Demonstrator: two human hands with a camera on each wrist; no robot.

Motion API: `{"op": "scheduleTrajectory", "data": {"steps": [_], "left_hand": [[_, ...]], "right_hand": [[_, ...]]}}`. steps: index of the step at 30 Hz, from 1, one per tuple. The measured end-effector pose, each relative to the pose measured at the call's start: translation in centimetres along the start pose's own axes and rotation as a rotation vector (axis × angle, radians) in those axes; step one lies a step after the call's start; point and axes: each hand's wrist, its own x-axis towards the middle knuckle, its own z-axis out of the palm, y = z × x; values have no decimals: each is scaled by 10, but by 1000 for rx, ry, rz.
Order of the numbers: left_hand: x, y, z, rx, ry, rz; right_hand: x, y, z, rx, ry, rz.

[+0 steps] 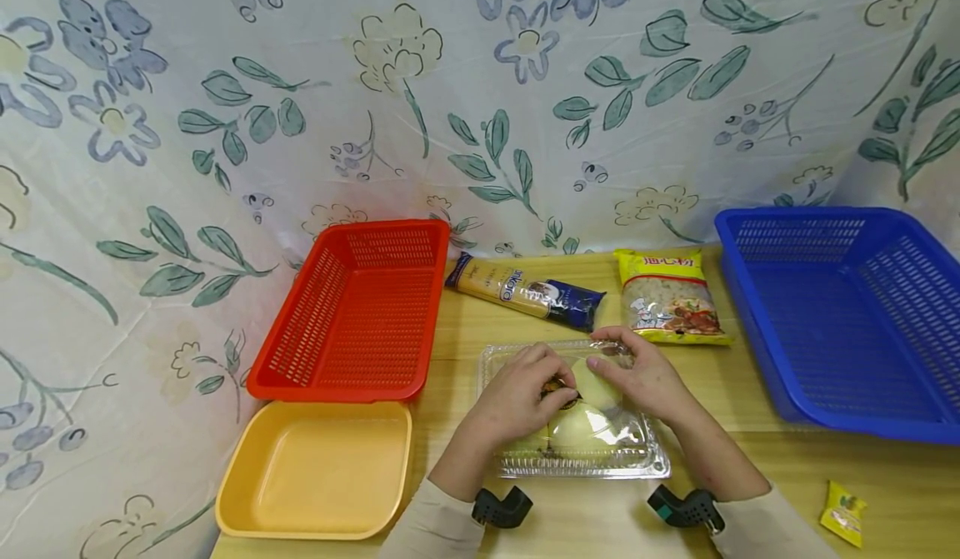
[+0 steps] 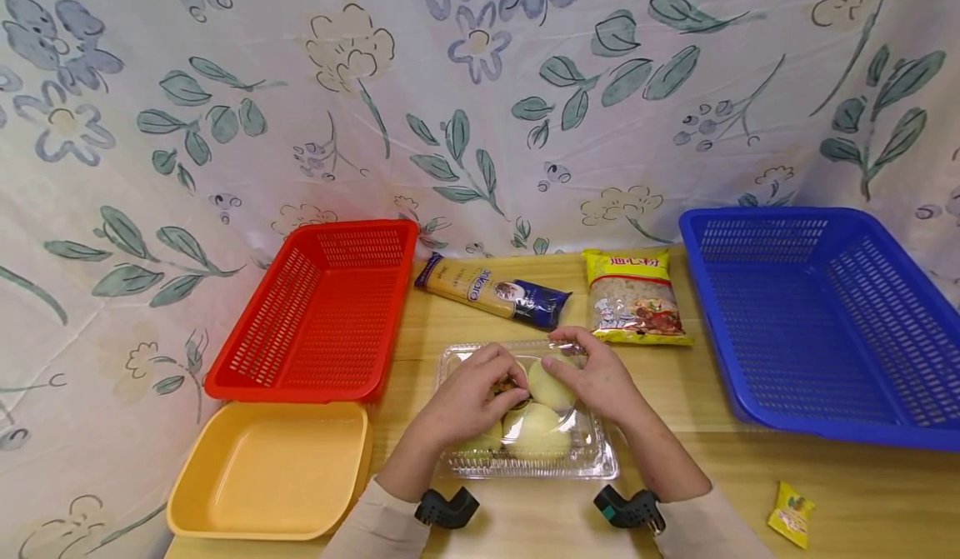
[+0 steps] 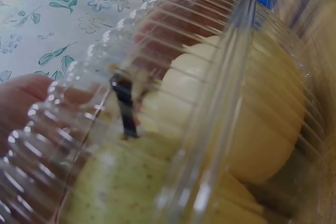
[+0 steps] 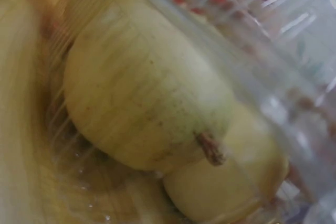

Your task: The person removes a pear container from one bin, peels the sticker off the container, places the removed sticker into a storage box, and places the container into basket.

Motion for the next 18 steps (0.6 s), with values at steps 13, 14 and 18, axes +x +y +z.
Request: {"op": "scheduleTrajectory", "data": {"steps": [13,14,18], "left_hand": [[-1,-3,-2,-78,8,3],[-1,-3,-2,-82,8,4],[-1,-3,-2,-106,0,3]], "right_hand": [[0,-3,0,2,0,3],[0,-3,0,0,0,2],[-1,-4,0,-1,4,-1]]}}
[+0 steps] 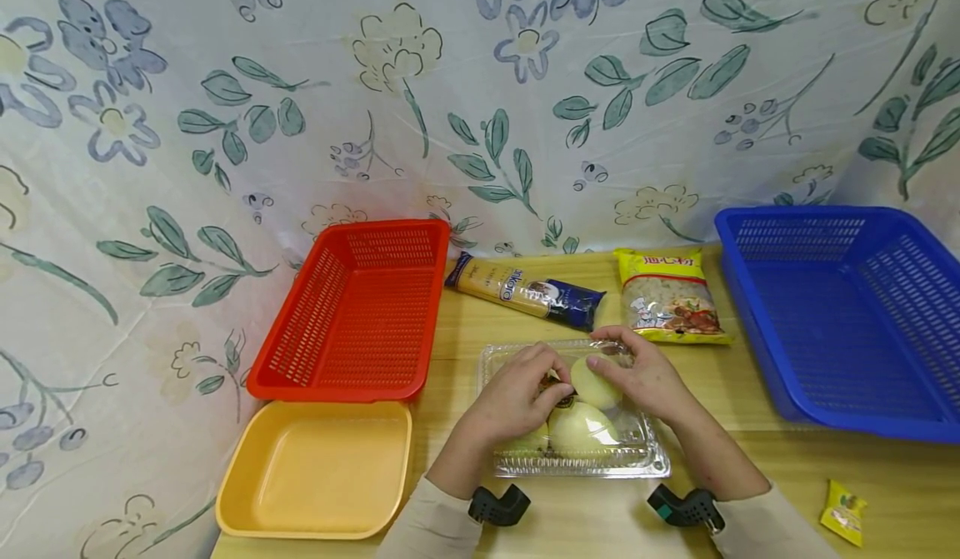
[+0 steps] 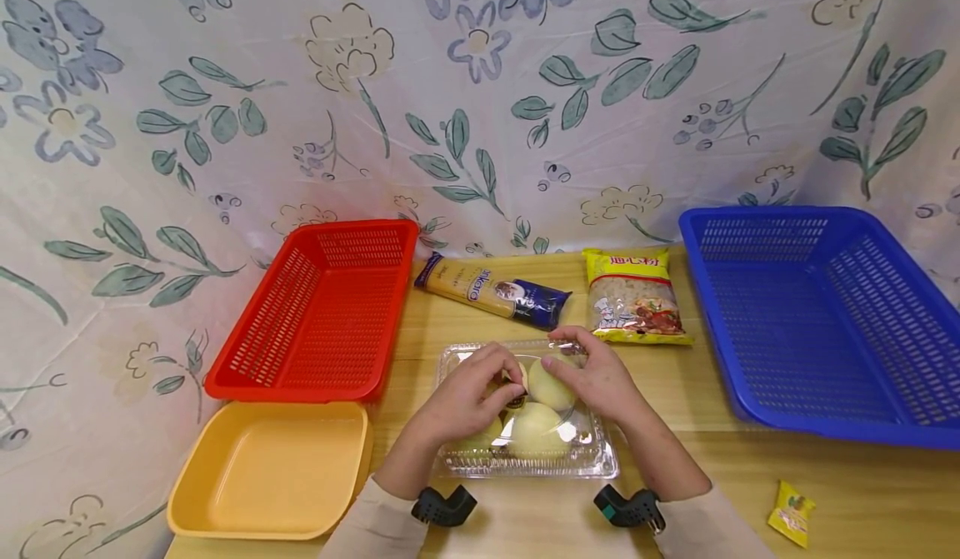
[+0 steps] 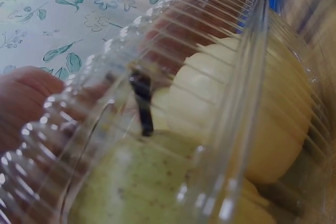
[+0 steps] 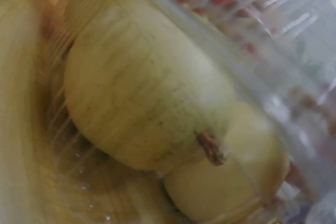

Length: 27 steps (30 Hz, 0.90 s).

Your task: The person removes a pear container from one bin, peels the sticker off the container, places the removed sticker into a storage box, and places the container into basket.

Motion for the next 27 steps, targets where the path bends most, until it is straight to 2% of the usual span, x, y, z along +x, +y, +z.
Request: {"op": "scheduleTrajectory", "data": {"steps": [10,25,27], "left_hand": [[0,-1,-2,-122,-13,-44],[-2,-4,-1,-205,21,-52],[-2,-6,-1,-269,50,-59]], "right_hand": [[-1,1,0,8,4,-40],[-2,-1,0,-1,10,-25],[-2,-1,0,0,9,-25]]}}
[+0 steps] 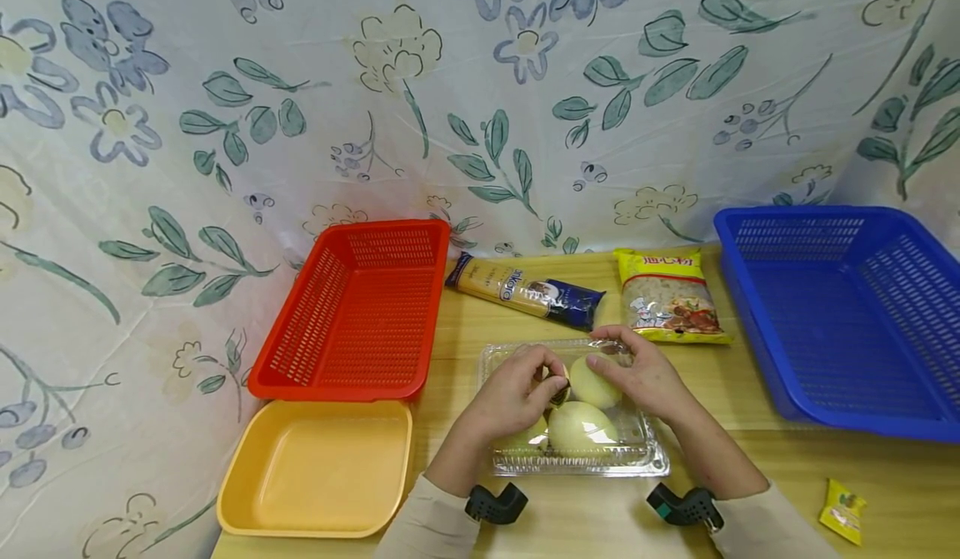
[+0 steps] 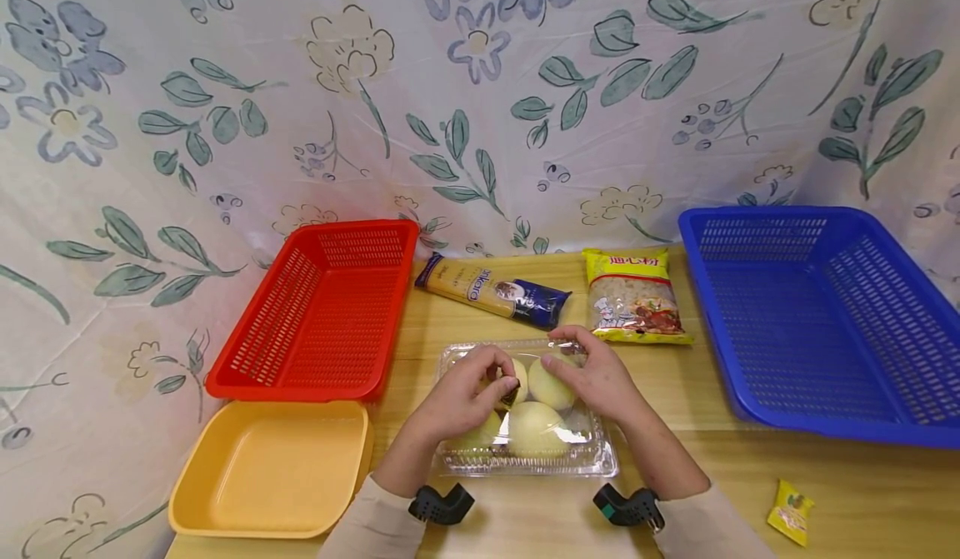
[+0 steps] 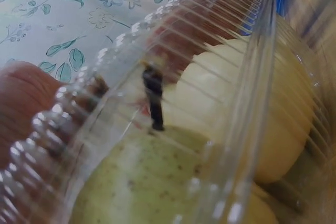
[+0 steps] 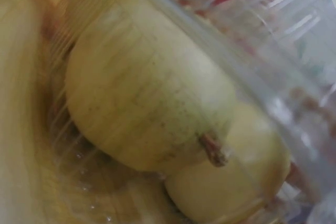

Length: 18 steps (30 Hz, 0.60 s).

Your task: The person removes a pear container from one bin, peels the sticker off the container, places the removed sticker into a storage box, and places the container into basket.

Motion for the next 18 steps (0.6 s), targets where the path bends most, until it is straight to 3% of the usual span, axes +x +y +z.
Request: {"op": "scheduleTrajectory", "data": {"steps": [5,7,14,18], "left_hand": [[0,-5,-1,-256,205,-9],[1,-6,-1,-310,273,-14],[1,-3,0,-388,368,-49],[0,-1,0,-396,381,-59]], "right_hand": [[1,0,0,-13,3,3],[1,1,0,-17,4,4],[0,1,0,-3,-5,4],[0,0,0,-1,-9,2]]}}
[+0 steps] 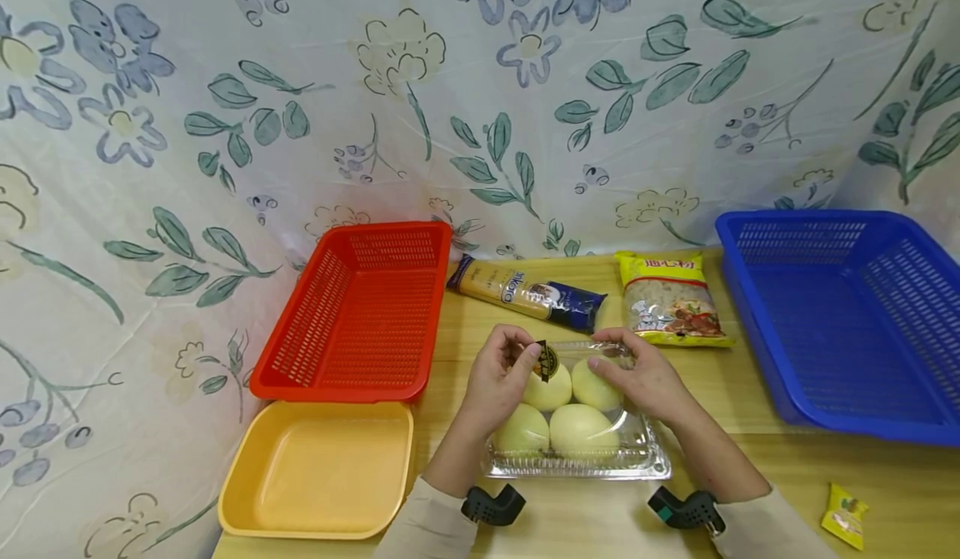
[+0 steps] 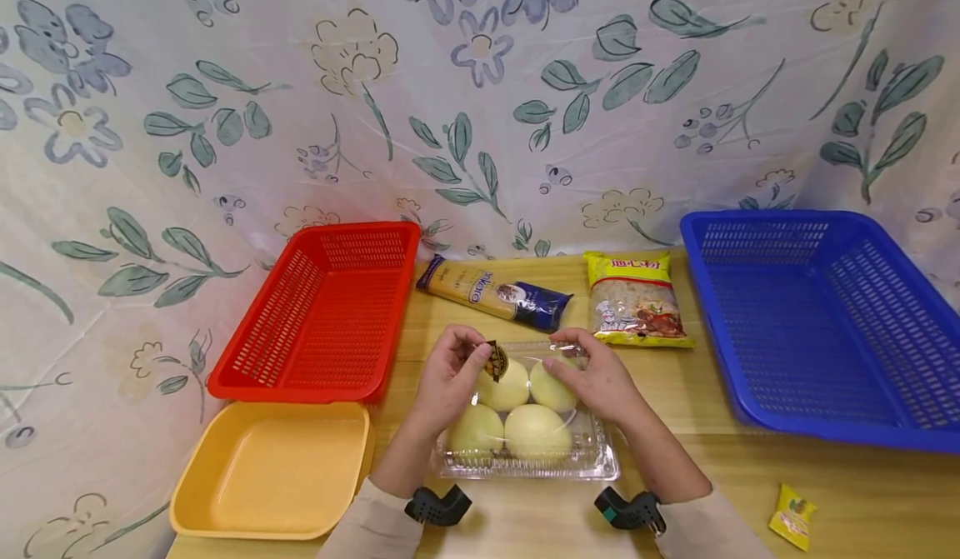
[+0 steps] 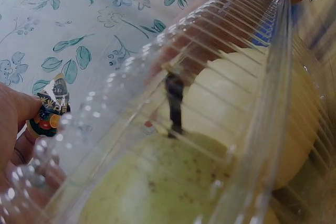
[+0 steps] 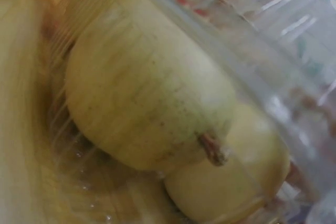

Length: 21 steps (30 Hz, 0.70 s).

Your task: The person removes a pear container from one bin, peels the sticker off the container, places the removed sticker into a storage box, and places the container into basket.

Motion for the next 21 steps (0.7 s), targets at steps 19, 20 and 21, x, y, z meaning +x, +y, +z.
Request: {"op": "scheduleTrajectory", "data": {"steps": [19,20,21], "left_hand": [[-13,24,-14,-16,67,-31],[-15,27,-17,-20,72,-36],[-17,29,-19,-21,79,-40]], "right_hand": [[0,0,0,5,-2,19],[0,0,0,5,-3,19],[0,0,0,5,-3,18]]}}
